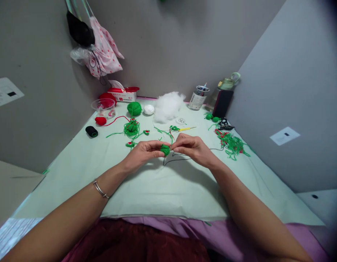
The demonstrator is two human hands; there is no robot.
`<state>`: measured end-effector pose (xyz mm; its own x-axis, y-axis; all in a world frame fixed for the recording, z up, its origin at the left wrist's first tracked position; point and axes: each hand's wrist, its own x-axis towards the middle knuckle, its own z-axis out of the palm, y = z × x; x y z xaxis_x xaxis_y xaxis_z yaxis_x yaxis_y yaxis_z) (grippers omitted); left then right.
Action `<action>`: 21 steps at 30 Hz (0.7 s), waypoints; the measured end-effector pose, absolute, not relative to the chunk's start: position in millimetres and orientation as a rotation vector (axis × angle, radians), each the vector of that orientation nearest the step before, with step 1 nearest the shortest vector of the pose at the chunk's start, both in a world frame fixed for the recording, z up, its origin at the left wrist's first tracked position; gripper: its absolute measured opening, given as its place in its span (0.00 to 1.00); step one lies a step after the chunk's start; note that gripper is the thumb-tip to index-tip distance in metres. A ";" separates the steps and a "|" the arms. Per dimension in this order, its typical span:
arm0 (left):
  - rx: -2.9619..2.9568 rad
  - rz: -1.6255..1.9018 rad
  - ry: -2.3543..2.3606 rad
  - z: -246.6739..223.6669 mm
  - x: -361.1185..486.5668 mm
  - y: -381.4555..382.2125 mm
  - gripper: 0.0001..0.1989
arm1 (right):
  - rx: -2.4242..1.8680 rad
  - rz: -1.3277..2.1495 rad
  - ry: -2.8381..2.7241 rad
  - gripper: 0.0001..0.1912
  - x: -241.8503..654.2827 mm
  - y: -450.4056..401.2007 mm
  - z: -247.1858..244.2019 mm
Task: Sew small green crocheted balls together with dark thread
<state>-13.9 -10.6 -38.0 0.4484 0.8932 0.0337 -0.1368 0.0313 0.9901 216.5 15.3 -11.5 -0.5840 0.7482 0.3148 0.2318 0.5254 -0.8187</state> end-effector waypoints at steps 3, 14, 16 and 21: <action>1.284 0.945 0.771 -37.7 -12.3 -12.2 0.15 | -0.793 0.980 -2.073 0.11 214.0 15.6 -15.4; 1.315 0.950 0.782 -36.3 -12.4 -12.6 0.15 | -0.787 1.002 -2.095 0.11 214.5 13.6 -9.0; 1.309 0.935 0.776 -36.2 -12.9 -12.6 0.15 | -0.784 1.056 -2.107 0.12 217.1 15.1 -6.9; 1.287 0.881 0.727 -38.1 -13.0 -12.5 0.15 | -0.753 1.209 -2.116 0.10 224.0 21.0 -8.1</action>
